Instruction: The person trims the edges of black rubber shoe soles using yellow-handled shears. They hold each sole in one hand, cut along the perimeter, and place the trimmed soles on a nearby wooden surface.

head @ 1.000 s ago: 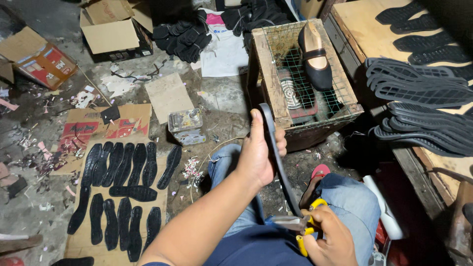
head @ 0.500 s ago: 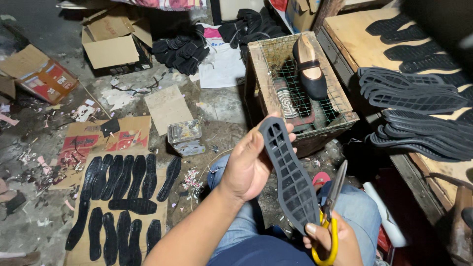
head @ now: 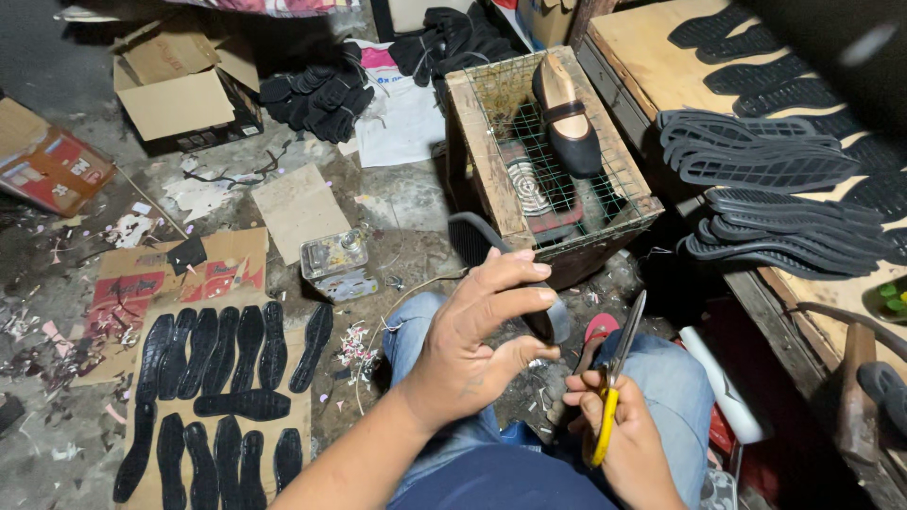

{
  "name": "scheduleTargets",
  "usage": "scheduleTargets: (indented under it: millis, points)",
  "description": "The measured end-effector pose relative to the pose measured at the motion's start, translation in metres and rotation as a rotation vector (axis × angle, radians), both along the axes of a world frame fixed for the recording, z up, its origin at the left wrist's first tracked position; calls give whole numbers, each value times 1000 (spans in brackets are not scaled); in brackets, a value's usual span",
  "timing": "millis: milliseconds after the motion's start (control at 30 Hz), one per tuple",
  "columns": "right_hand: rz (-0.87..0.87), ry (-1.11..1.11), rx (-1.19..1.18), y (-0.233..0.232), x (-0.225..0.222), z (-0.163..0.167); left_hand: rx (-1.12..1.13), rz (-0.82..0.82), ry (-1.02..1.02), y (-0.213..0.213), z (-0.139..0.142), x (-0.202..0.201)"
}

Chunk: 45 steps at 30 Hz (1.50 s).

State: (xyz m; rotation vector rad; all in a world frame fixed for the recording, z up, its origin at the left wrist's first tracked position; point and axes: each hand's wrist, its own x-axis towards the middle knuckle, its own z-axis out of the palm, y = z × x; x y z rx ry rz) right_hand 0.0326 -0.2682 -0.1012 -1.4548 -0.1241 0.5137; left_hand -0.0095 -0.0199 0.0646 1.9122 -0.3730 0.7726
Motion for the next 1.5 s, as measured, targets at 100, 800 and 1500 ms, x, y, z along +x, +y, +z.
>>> scheduleTargets:
  millis: [100,800,1500]
  points:
    - [6,16,-21,-1,-3,3,34,21,4,-1,1,-2]
    - [-349,-735,-1039,-39,63,25,-113,-120,204,-38,45,19]
    - [-288,-819,-952,-58,74,49,-542,-1173,562,-323,-57,179]
